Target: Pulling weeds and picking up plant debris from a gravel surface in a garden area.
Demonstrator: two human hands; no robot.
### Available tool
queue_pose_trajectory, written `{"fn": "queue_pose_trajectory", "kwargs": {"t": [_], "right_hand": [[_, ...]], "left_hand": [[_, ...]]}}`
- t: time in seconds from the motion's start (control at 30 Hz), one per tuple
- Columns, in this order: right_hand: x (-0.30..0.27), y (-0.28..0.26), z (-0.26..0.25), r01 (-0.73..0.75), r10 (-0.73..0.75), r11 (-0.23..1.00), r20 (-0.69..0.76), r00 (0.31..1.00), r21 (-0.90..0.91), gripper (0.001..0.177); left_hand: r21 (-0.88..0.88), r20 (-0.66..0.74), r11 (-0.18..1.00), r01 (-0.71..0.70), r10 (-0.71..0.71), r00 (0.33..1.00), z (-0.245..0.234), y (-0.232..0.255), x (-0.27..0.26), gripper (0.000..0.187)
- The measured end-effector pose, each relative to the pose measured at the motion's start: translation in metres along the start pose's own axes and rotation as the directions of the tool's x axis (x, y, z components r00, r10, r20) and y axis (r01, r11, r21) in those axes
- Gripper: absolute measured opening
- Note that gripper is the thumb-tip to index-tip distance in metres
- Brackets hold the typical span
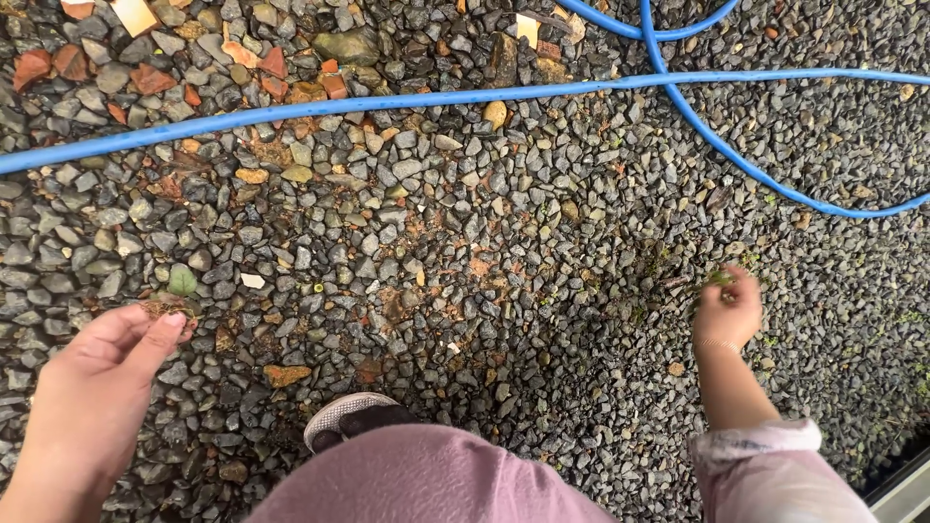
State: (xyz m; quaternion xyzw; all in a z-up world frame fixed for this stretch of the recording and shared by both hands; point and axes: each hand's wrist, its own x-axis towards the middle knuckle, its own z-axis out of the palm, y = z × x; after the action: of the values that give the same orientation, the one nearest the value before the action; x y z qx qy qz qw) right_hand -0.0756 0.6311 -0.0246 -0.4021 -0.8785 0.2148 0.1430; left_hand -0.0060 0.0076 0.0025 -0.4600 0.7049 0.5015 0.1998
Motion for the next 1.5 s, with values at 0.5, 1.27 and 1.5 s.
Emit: {"fn": "queue_pose_trajectory", "kwargs": {"t": [0.5, 1.27, 1.5], "right_hand": [[-0.079, 0.014, 0.045, 0.137, 0.022, 0.933, 0.431, 0.902, -0.334, 0.073], [-0.050, 0.030, 0.035, -0.090, 0.169, 0.979, 0.484, 0.859, -0.182, 0.008], [-0.059, 0.026, 0.040, 0.367, -0.120, 0.869, 0.579, 0.806, -0.331, 0.037]], "left_hand": [[0.042, 0.019, 0.998, 0.054, -0.055, 0.998, 0.009, 0.017, -0.011, 0.027], [0.022, 0.035, 0.997, 0.072, -0.073, 0.997, 0.009, 0.023, -0.016, 0.019], [-0.016, 0.016, 0.999, 0.045, -0.044, 0.999, 0.010, 0.006, -0.004, 0.033]]}}
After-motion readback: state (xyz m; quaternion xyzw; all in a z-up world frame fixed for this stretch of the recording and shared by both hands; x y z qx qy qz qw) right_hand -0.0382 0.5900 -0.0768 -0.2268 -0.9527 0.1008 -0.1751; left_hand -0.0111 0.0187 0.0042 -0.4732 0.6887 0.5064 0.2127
